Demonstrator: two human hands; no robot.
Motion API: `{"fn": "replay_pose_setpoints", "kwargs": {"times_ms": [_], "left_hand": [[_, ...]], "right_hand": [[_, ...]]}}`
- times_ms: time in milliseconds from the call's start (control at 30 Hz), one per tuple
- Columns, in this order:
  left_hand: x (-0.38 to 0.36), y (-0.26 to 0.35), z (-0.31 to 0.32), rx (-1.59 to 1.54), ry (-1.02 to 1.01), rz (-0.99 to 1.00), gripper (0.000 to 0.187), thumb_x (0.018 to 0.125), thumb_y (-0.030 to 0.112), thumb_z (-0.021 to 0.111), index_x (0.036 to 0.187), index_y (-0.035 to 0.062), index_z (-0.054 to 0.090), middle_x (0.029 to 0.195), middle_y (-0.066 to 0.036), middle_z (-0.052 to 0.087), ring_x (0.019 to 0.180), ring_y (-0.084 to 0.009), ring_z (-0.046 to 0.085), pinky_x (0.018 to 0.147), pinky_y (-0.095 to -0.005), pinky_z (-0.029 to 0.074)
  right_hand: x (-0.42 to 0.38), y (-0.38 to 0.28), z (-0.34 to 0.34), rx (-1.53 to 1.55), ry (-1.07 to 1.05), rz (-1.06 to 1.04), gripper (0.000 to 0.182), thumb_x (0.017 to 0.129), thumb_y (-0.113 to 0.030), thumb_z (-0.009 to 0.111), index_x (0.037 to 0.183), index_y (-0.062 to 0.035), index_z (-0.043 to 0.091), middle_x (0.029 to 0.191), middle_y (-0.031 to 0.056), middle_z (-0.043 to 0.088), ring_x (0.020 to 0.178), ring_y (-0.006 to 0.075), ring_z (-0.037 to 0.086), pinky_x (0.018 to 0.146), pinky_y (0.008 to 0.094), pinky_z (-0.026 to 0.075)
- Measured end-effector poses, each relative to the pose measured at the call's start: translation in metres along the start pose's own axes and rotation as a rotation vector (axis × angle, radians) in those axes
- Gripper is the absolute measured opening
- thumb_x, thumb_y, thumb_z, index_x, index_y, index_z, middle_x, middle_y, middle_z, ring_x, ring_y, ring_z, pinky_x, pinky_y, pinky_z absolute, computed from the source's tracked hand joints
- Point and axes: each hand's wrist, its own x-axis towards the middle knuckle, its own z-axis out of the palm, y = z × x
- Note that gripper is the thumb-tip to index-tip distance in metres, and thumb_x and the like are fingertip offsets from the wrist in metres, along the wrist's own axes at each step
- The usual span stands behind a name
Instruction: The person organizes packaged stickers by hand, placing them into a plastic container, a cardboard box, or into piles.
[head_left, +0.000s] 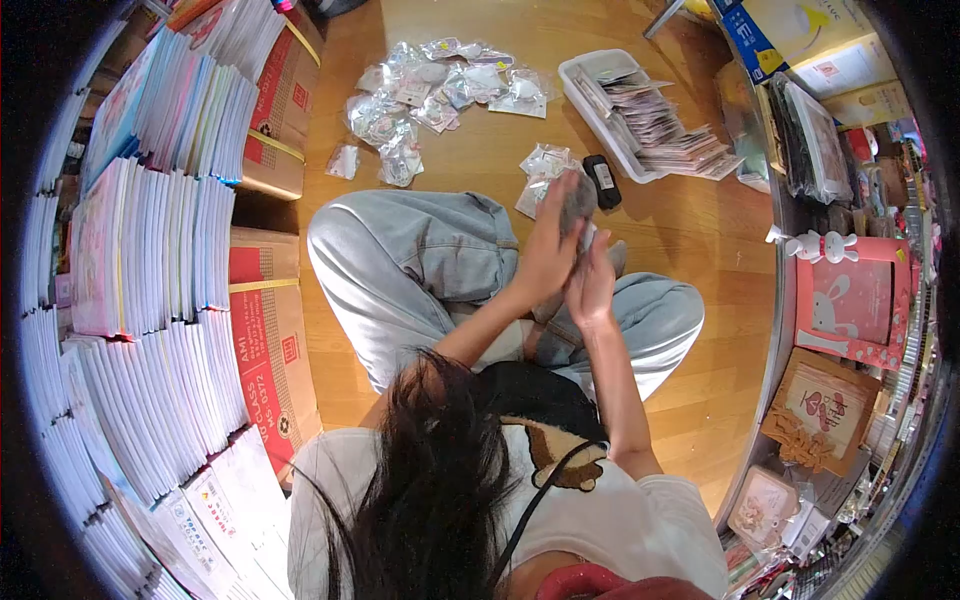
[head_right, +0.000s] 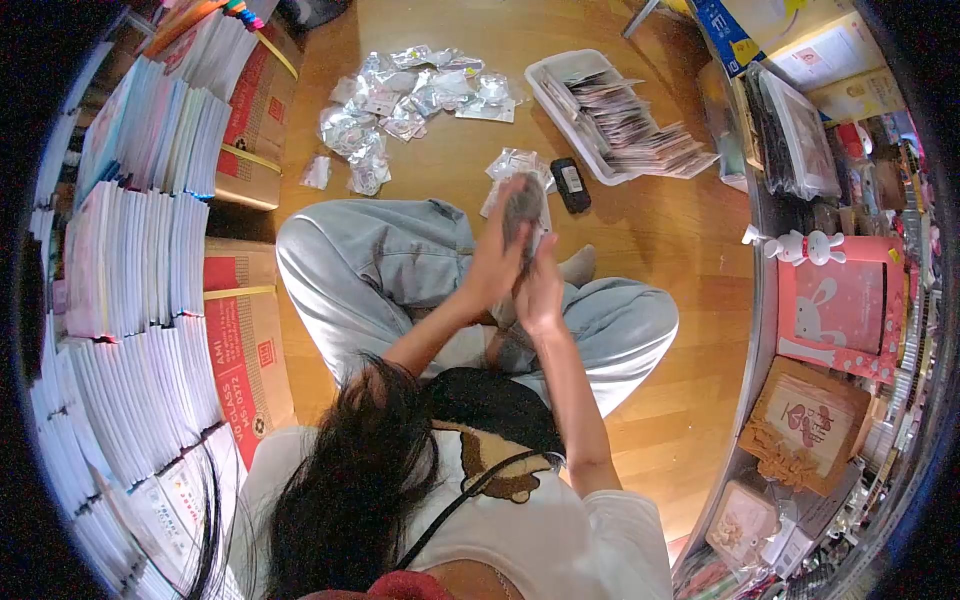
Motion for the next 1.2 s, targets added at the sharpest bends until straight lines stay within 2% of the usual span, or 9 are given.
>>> {"fn": "replay_pose_setpoints", "kwargs": {"times_ms": [100, 333, 433, 567, 667, 867, 967, 1133, 1200], "left_hand": [[0.020, -0.014, -0.009, -0.251, 0.029, -0.295, 0.052, 0.087, 0.015, 0.044, 0.133, -0.0024, 0.028, 0.137, -0.024, 0.028, 0.130, -0.0340, 0.025, 0.105, -0.0366, 0.020], [-0.026, 0.007, 0.006, 0.199, 0.066, 0.183, 0.054, 0.087, 0.011, 0.045, 0.136, 0.0016, 0.024, 0.138, -0.018, 0.031, 0.130, -0.0319, 0.025, 0.106, -0.0362, 0.018], [0.002, 0.002, -0.010, 0.091, 0.092, 0.136, 0.052, 0.087, 0.013, 0.047, 0.134, 0.0012, 0.027, 0.135, -0.017, 0.035, 0.128, -0.0318, 0.029, 0.105, -0.0341, 0.020], [0.017, -0.002, -0.028, -0.010, 0.060, -0.194, 0.034, 0.089, 0.023, 0.049, 0.112, -0.0024, 0.047, 0.099, -0.026, 0.057, 0.094, -0.0401, 0.055, 0.079, -0.0397, 0.043], [0.027, -0.024, -0.038, 0.039, 0.057, -0.124, 0.034, 0.089, 0.027, 0.049, 0.103, -0.0032, 0.049, 0.082, -0.026, 0.058, 0.079, -0.0418, 0.057, 0.067, -0.0435, 0.044], [0.059, -0.053, -0.079, 0.538, 0.211, -0.213, 0.041, 0.090, 0.035, 0.047, 0.101, -0.0037, 0.052, 0.090, -0.025, 0.059, 0.084, -0.0387, 0.058, 0.070, -0.0427, 0.044], [0.065, -0.058, -0.114, 0.298, 0.328, -0.287, 0.044, 0.090, 0.038, 0.047, 0.106, -0.0033, 0.052, 0.090, -0.022, 0.060, 0.081, -0.0326, 0.059, 0.073, -0.0391, 0.044], [0.048, -0.033, -0.137, -0.171, 0.302, -0.316, 0.042, 0.088, 0.034, 0.051, 0.107, -0.0038, 0.052, 0.095, -0.017, 0.061, 0.088, -0.0255, 0.057, 0.081, -0.0336, 0.042], [0.048, -0.029, -0.143, -0.248, 0.345, -0.333, 0.043, 0.088, 0.034, 0.052, 0.106, -0.0045, 0.053, 0.096, -0.015, 0.061, 0.089, -0.0223, 0.056, 0.082, -0.0322, 0.042]], "right_hand": [[-0.007, 0.013, 0.003, -0.014, -0.022, -0.009, 0.058, 0.094, -0.047, 0.026, 0.135, -0.0069, 0.029, 0.137, 0.0046, 0.036, 0.125, 0.0195, 0.034, 0.105, 0.0370, 0.022], [0.011, -0.002, -0.001, 0.024, 0.044, 0.050, 0.058, 0.094, -0.046, 0.028, 0.135, -0.0044, 0.029, 0.134, 0.0073, 0.037, 0.123, 0.0208, 0.036, 0.103, 0.0356, 0.026], [0.007, 0.002, 0.006, -0.006, 0.067, 0.086, 0.056, 0.095, -0.044, 0.027, 0.135, -0.0063, 0.029, 0.134, 0.0072, 0.038, 0.122, 0.0216, 0.038, 0.104, 0.0352, 0.026], [0.009, 0.014, -0.007, -0.043, 0.043, 0.039, 0.051, 0.096, -0.039, 0.030, 0.132, -0.0028, 0.033, 0.130, 0.0073, 0.043, 0.119, 0.0194, 0.041, 0.101, 0.0344, 0.029], [0.013, 0.018, -0.012, -0.139, 0.070, 0.071, 0.050, 0.095, -0.037, 0.033, 0.129, -0.0014, 0.037, 0.126, 0.0077, 0.047, 0.114, 0.0188, 0.046, 0.098, 0.0345, 0.034], [0.043, 0.018, -0.026, -0.218, 0.204, 0.046, 0.046, 0.095, -0.036, 0.033, 0.124, -0.0016, 0.043, 0.120, 0.0082, 0.051, 0.107, 0.0190, 0.051, 0.093, 0.0349, 0.040], [0.061, 0.000, -0.025, -0.313, 0.195, 0.019, 0.040, 0.096, -0.032, 0.035, 0.120, -0.0025, 0.045, 0.120, 0.0097, 0.050, 0.107, 0.0211, 0.050, 0.090, 0.0355, 0.042], [0.118, 0.007, -0.086, -1.748, 0.251, -0.180, 0.041, 0.082, -0.024, 0.058, 0.114, -0.0010, 0.047, 0.109, 0.0181, 0.052, 0.099, 0.0337, 0.051, 0.079, 0.0402, 0.042], [0.123, -0.002, -0.072, -2.048, 0.291, -0.528, 0.043, 0.080, -0.022, 0.060, 0.115, -0.0012, 0.047, 0.112, 0.0180, 0.051, 0.103, 0.0346, 0.049, 0.083, 0.0407, 0.040]]}}
